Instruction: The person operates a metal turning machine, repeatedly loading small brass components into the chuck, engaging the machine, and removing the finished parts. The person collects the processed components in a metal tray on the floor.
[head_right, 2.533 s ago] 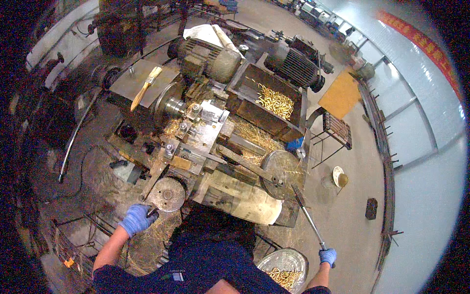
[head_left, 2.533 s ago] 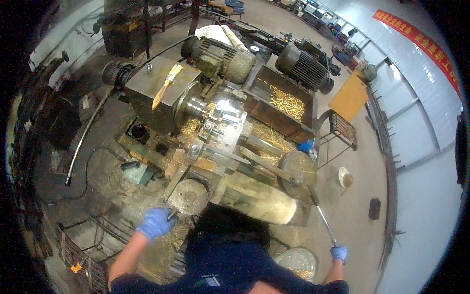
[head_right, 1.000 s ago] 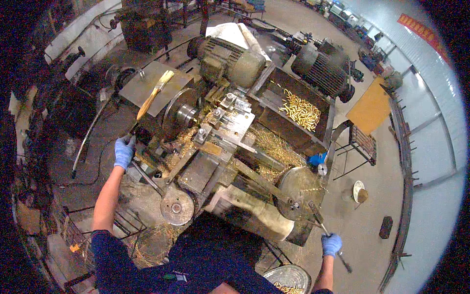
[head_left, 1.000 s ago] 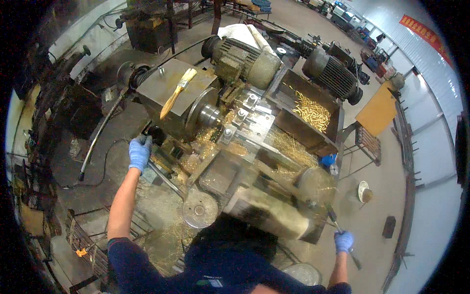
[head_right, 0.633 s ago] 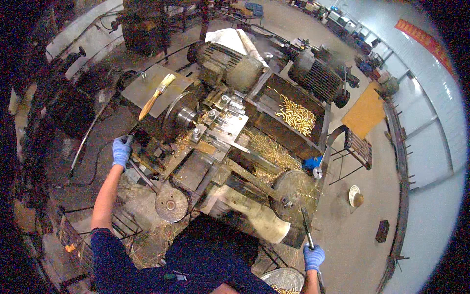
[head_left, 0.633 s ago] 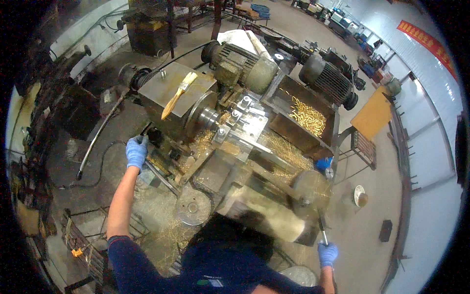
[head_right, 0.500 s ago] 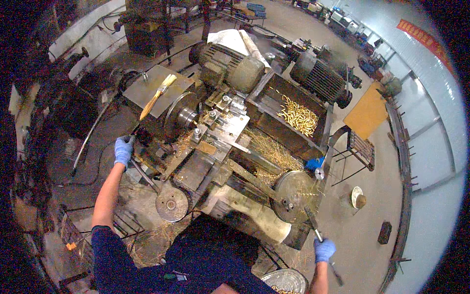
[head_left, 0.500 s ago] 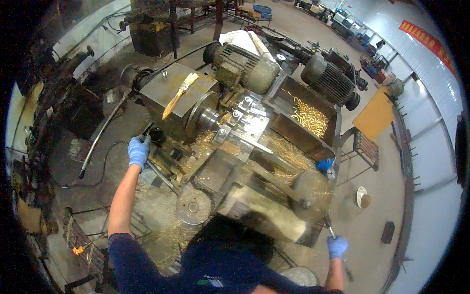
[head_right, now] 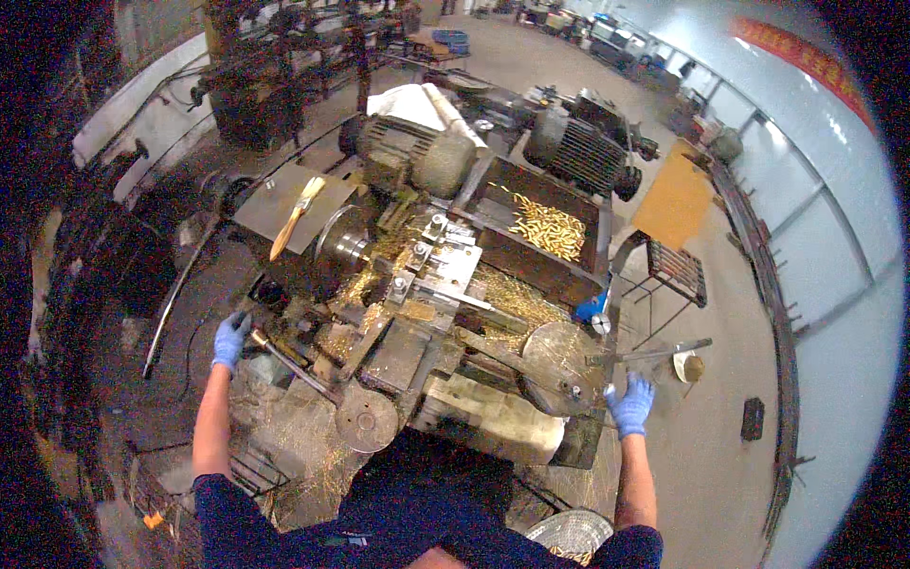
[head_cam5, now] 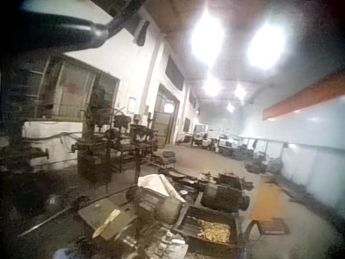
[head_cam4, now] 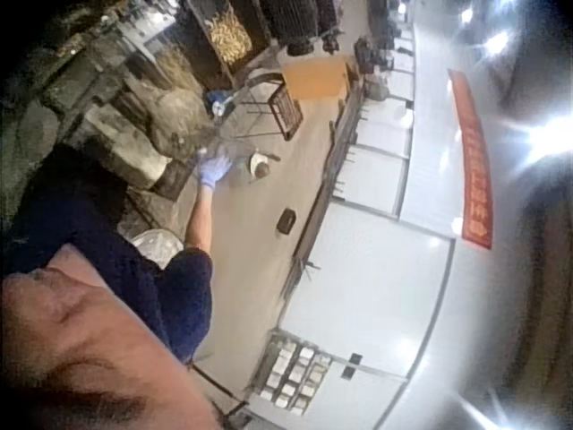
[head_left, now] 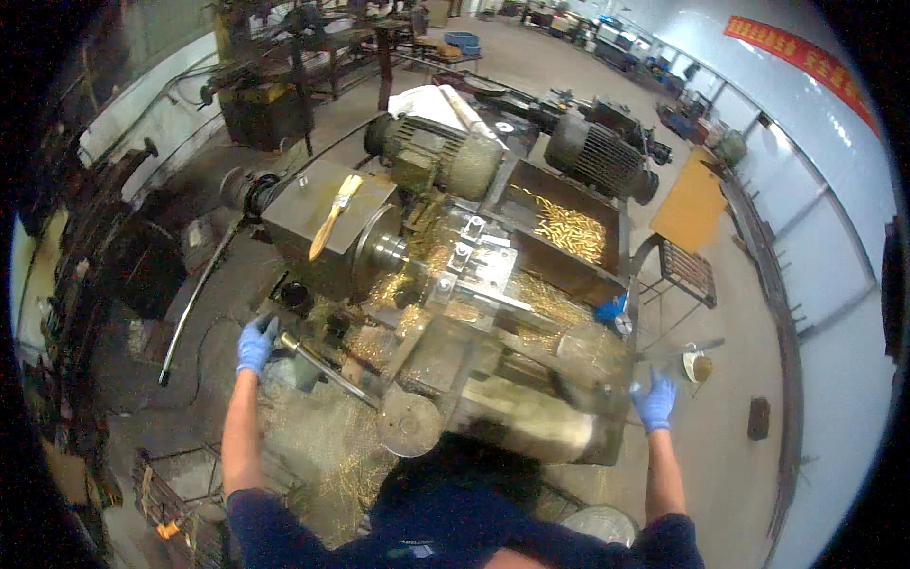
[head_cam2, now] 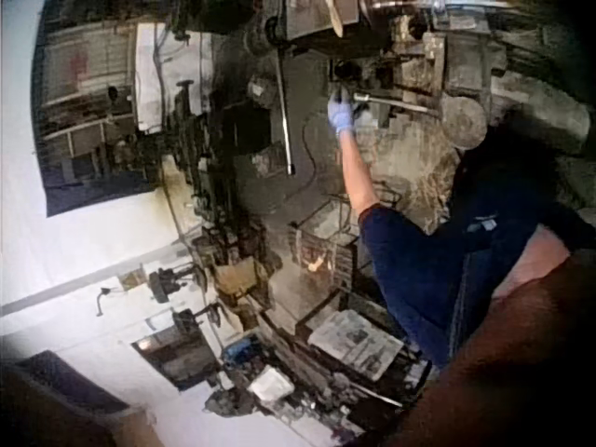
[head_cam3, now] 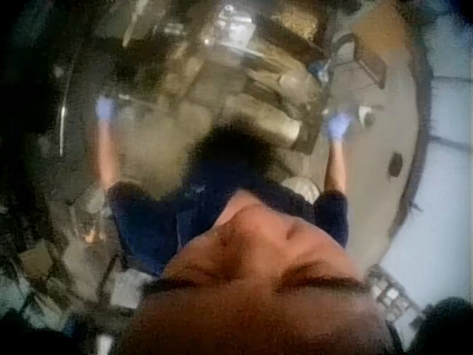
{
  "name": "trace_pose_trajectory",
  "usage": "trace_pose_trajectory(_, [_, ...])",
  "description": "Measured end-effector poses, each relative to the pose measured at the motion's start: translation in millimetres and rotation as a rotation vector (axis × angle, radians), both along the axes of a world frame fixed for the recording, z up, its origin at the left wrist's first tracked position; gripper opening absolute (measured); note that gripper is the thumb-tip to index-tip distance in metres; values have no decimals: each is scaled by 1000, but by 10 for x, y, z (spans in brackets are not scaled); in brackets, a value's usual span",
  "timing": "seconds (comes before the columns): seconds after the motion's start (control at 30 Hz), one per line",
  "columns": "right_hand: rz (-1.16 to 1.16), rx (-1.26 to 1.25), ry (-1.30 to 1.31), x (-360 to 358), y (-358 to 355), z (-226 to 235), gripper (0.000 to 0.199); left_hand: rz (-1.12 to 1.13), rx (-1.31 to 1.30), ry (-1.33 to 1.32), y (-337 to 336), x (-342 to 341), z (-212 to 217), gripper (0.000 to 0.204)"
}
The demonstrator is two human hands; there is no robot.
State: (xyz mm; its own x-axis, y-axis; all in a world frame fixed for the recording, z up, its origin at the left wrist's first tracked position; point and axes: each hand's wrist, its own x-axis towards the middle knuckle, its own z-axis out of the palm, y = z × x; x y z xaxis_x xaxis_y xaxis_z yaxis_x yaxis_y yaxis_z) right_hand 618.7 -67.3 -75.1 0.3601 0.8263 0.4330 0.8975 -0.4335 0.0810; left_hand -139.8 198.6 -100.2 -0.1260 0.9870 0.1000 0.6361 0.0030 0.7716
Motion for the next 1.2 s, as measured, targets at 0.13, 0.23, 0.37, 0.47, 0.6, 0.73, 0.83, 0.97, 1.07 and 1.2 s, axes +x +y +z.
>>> trace_pose_trajectory(0.13, [-178,-158,271,-372,-662,78,43,-201,-360,820,-25,-202,-203,43])
trace_pose_trajectory(0.23, [-159,-111,412,-528,-801,156,39,-307,-438,1082,36,-269,-697,34])
trace_pose_trajectory(0.37, [-81,-10,396,-728,-828,371,35,245,-296,594,-358,273,-907,33])
trace_pose_trajectory(0.47, [58,100,708,-1001,-231,800,35,123,-214,573,-404,148,-1163,31])
trace_pose_trajectory(0.6, [290,12,725,-1523,914,1317,35,-281,-444,970,-134,62,-508,25])
trace_pose_trajectory(0.73, [558,-105,1018,-1939,2032,1213,37,-194,-400,1038,-100,-103,-625,22])
trace_pose_trajectory(0.83, [444,-441,1026,-2206,2365,1216,34,-104,-317,997,-96,-158,-2,23])
trace_pose_trajectory(0.97, [439,-162,1123,-2009,2028,1250,34,88,232,762,-290,-714,796,23])
trace_pose_trajectory(1.07, [463,153,773,-1592,1196,1364,29,267,214,745,-597,-1109,1215,25])
trace_pose_trajectory(1.2, [-11,455,664,-545,-404,737,17,354,-37,757,-677,-1462,918,36])
